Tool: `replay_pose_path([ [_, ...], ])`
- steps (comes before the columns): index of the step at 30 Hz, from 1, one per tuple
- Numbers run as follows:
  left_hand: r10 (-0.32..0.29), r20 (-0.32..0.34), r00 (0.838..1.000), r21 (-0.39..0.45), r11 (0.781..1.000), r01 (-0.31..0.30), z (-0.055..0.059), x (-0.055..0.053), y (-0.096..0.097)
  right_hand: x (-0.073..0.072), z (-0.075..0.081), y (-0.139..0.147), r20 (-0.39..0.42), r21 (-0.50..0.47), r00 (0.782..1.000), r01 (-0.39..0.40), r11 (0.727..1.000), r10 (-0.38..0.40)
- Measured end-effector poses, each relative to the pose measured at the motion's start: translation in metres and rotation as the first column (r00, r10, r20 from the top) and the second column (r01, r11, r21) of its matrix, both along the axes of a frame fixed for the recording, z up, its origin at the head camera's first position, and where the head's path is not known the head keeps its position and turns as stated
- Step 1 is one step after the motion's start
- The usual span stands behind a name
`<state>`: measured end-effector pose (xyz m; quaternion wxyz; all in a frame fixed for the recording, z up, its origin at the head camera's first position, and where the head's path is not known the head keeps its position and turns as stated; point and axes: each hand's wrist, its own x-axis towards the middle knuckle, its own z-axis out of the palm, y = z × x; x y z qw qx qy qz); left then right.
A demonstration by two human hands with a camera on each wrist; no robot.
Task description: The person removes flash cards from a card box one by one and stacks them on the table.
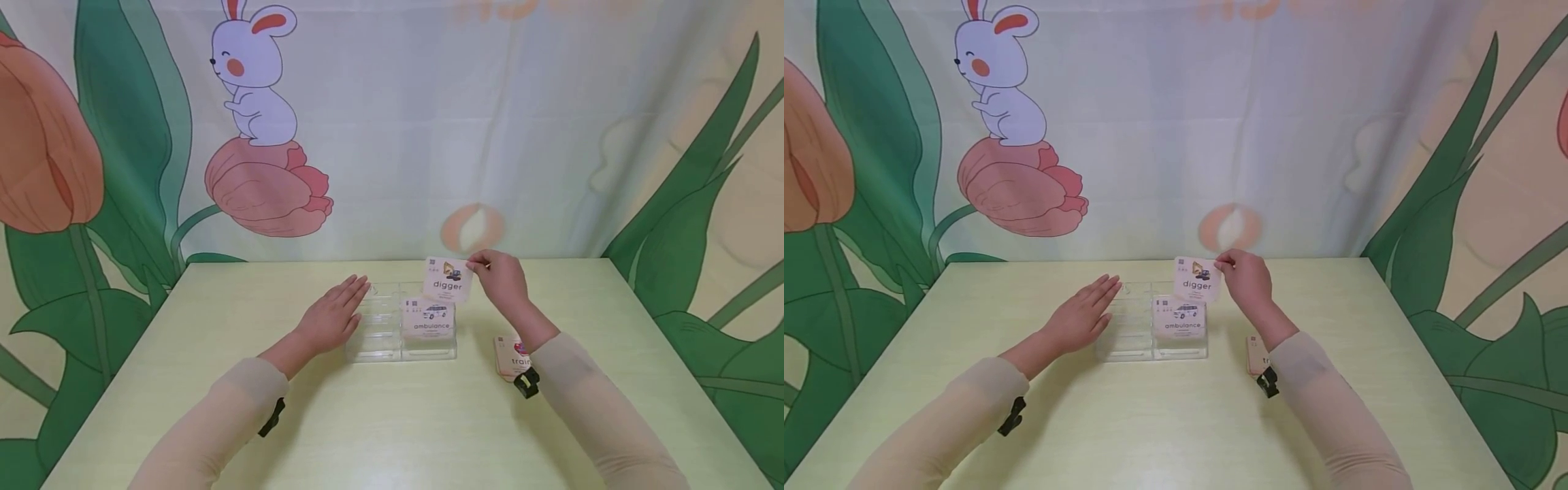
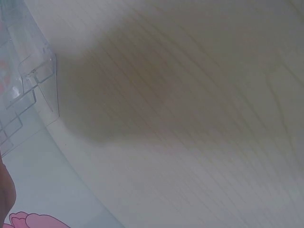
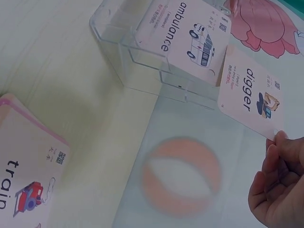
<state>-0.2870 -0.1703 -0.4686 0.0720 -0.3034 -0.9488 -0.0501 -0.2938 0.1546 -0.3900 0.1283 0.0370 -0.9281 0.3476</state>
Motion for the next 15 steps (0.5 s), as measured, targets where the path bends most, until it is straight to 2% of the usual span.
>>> replay_pose_path([
  [6,0.013,0.002,1.0,-0.047,0.999,-0.013,0.002,-0.001,0.001,0.0,0.007,0.003,-0.012,-0.003,1.0,-0.006,1.0,0.006],
  [15,0.018,0.018,1.0,-0.047,0.999,-0.017,0.003,0.0,0.001,0.002,0.016,0.011,-0.018,-0.013,1.0,0.0,1.0,0.0],
])
